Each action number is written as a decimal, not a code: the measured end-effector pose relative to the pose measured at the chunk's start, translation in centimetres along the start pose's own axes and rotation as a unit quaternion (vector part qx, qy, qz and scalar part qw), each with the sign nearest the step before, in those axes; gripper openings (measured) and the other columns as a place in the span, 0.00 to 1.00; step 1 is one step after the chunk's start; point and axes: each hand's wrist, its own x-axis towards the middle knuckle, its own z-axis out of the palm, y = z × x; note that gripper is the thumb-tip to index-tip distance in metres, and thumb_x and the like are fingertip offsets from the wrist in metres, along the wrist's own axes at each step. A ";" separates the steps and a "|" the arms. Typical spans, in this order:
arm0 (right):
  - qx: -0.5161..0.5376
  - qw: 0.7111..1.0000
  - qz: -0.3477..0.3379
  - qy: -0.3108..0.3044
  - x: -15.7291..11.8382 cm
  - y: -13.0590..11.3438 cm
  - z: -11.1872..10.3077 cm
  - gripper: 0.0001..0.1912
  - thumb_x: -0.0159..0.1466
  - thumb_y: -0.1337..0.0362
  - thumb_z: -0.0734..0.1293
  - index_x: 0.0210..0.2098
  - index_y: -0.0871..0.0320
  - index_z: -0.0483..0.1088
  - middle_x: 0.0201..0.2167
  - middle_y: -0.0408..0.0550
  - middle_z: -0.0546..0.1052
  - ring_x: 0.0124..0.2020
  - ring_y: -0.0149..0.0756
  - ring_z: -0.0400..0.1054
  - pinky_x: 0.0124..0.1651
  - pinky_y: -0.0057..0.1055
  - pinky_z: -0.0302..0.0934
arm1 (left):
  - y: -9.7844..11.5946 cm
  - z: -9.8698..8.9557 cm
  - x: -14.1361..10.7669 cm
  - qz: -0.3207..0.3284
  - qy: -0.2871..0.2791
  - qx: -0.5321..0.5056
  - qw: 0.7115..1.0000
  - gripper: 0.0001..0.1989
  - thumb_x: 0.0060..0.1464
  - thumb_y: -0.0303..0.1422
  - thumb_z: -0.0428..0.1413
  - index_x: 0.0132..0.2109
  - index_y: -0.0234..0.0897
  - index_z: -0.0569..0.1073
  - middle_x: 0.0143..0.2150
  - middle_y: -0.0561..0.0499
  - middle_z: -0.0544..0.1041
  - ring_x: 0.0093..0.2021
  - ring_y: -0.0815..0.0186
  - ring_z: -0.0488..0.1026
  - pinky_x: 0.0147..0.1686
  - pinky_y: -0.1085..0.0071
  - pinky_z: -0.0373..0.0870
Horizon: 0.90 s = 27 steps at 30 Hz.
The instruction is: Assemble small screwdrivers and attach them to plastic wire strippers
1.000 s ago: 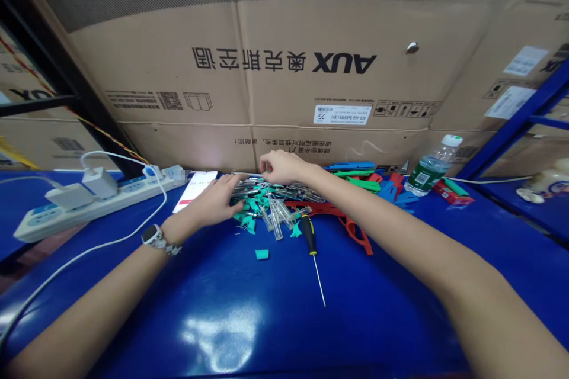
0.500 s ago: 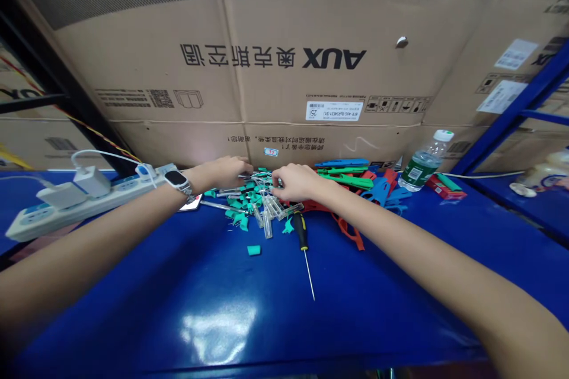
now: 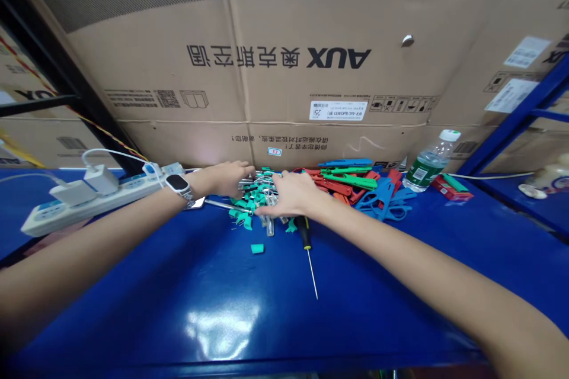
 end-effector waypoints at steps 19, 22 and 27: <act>-0.002 0.995 0.078 -0.061 3.3 4.4 -2.6 0.14 0.57 0.56 0.72 0.40 0.56 0.80 0.42 0.57 0.83 0.46 0.54 0.77 0.38 0.37 0.63 | -1.3 -1.1 3.3 0.005 0.034 -0.048 0.998 0.17 0.57 0.30 0.57 0.54 0.38 0.77 0.44 0.42 0.81 0.44 0.52 0.78 0.43 0.62 0.70; -0.029 0.995 0.073 -0.057 4.4 5.6 -2.4 0.14 0.58 0.60 0.72 0.43 0.56 0.80 0.44 0.58 0.83 0.48 0.53 0.77 0.41 0.37 0.63 | -1.7 -0.9 4.2 -0.010 0.039 -0.050 0.998 0.17 0.60 0.30 0.55 0.55 0.38 0.77 0.45 0.41 0.81 0.44 0.52 0.78 0.42 0.62 0.70; -0.051 0.997 0.064 -0.002 5.4 6.5 -1.2 0.18 0.64 0.60 0.69 0.53 0.56 0.76 0.54 0.59 0.79 0.50 0.53 0.76 0.46 0.38 0.64 | -2.2 -0.2 5.4 -0.003 0.083 -0.046 0.995 0.18 0.59 0.32 0.59 0.56 0.36 0.75 0.55 0.39 0.79 0.53 0.52 0.75 0.49 0.63 0.69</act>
